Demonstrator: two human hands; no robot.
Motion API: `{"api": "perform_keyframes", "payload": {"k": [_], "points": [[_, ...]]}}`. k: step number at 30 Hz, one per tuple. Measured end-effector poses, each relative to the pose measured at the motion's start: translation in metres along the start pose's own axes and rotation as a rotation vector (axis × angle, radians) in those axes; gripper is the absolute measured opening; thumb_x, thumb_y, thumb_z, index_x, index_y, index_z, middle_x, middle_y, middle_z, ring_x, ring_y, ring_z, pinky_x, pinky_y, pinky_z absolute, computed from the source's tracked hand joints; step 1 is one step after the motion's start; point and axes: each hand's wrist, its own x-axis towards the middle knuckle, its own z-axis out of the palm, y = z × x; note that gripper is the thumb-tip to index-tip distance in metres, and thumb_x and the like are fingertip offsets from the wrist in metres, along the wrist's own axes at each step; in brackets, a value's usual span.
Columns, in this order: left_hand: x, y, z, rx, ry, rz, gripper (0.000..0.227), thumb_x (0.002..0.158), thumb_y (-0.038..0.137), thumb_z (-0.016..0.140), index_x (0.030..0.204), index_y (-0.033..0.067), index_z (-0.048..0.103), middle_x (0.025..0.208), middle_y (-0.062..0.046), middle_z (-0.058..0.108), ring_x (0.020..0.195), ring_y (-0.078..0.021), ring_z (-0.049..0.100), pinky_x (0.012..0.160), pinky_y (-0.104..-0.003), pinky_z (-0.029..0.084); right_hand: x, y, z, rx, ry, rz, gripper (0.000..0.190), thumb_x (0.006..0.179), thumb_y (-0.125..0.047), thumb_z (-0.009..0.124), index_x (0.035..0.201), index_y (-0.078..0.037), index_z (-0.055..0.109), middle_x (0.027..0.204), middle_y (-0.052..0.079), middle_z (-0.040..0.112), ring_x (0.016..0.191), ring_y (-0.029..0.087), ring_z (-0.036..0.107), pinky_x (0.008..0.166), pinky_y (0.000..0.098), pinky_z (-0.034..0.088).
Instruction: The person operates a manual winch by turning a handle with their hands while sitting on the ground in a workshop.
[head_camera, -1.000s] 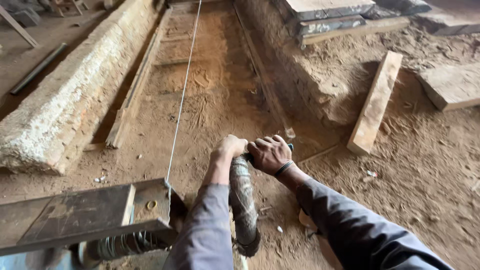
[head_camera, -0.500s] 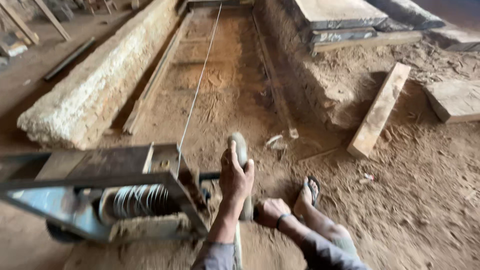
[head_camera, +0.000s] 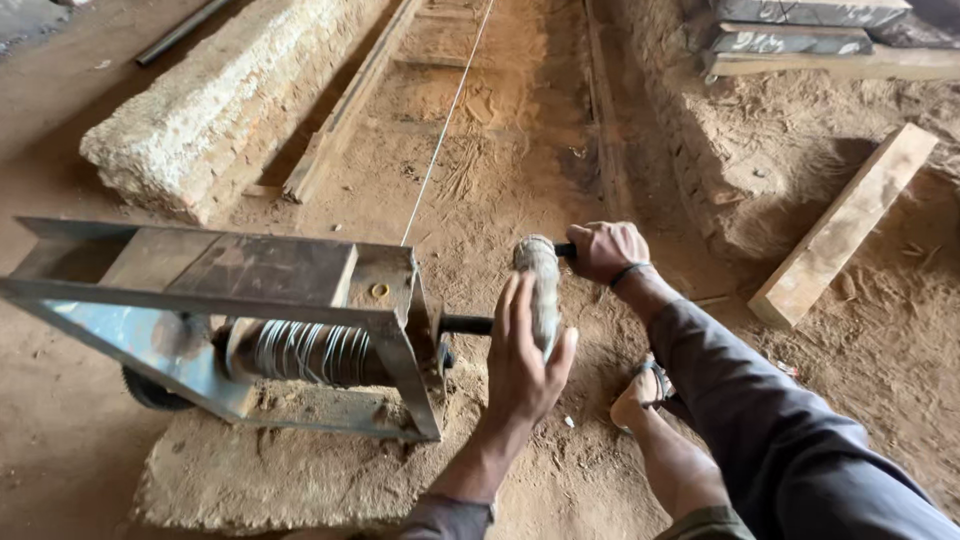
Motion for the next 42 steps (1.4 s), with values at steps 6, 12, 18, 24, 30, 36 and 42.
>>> {"api": "perform_keyframes", "payload": {"k": [6,12,18,24,30,36,42], "points": [[0.09,-0.011,0.002,-0.211,-0.179,-0.288,0.074,0.09,0.041,0.069,0.149,0.0029,0.047,0.159,-0.025,0.044,0.146,-0.039,0.046,0.12,-0.048,0.038,-0.02,0.002,0.112,0.086,-0.399,0.125,0.025,0.089,-0.039,0.062,0.089,-0.018,0.074,0.085,0.009,0.073,0.078,0.032,0.072,0.069,0.0466,0.057],[0.046,-0.005,-0.01,0.041,-0.206,-0.247,0.088,0.086,0.032,0.073,0.157,0.0043,0.028,0.161,-0.025,0.034,0.147,-0.0388,0.036,0.119,-0.045,0.032,-0.098,-0.07,0.126,0.221,-0.696,0.204,0.03,0.092,-0.041,0.058,0.098,-0.019,0.077,0.099,0.011,0.076,0.09,0.03,0.075,0.079,0.0444,0.059],[0.011,0.015,-0.004,0.05,-0.123,-0.157,0.083,0.092,0.033,0.068,0.159,0.0058,0.027,0.158,-0.028,0.038,0.143,-0.0419,0.042,0.116,-0.048,0.038,-0.191,-0.123,0.011,0.412,-0.691,0.287,0.033,0.089,-0.049,0.065,0.095,-0.018,0.076,0.086,0.011,0.074,0.081,0.032,0.073,0.074,0.0462,0.058],[-0.016,0.02,-0.015,0.047,-0.064,-0.066,0.075,0.1,0.037,0.06,0.16,0.0061,0.026,0.159,-0.029,0.038,0.143,-0.045,0.047,0.114,-0.051,0.047,-0.15,-0.122,-0.075,0.177,-0.591,0.289,0.025,0.098,-0.035,0.06,0.087,-0.017,0.075,0.071,0.004,0.07,0.058,0.02,0.065,0.054,0.0371,0.052],[0.012,0.007,-0.021,-0.125,-0.152,-0.138,0.08,0.1,0.039,0.059,0.161,0.0037,0.021,0.162,-0.031,0.031,0.146,-0.0461,0.041,0.115,-0.054,0.043,-0.123,-0.096,-0.073,-0.068,0.144,-0.049,0.026,0.096,-0.037,0.064,0.108,-0.014,0.069,0.075,0.003,0.069,0.058,0.015,0.063,0.053,0.0331,0.05],[0.027,0.008,-0.023,-0.103,-0.239,-0.16,0.083,0.1,0.044,0.055,0.162,0.0025,0.018,0.165,-0.031,0.023,0.151,-0.0463,0.031,0.116,-0.053,0.04,-0.008,-0.01,-0.013,0.018,0.396,-0.087,0.023,0.092,-0.039,0.068,0.092,-0.017,0.063,0.08,0.004,0.069,0.073,0.026,0.069,0.066,0.043,0.053],[0.032,-0.006,-0.018,-0.31,-0.266,-0.337,0.084,0.103,0.046,0.049,0.165,0.0035,0.013,0.165,-0.028,0.029,0.146,-0.0422,0.043,0.114,-0.051,0.045,0.014,0.016,0.121,0.1,-0.148,0.033,0.023,0.083,-0.038,0.068,0.088,-0.015,0.069,0.081,0.012,0.072,0.075,0.033,0.071,0.066,0.0465,0.055]]}}
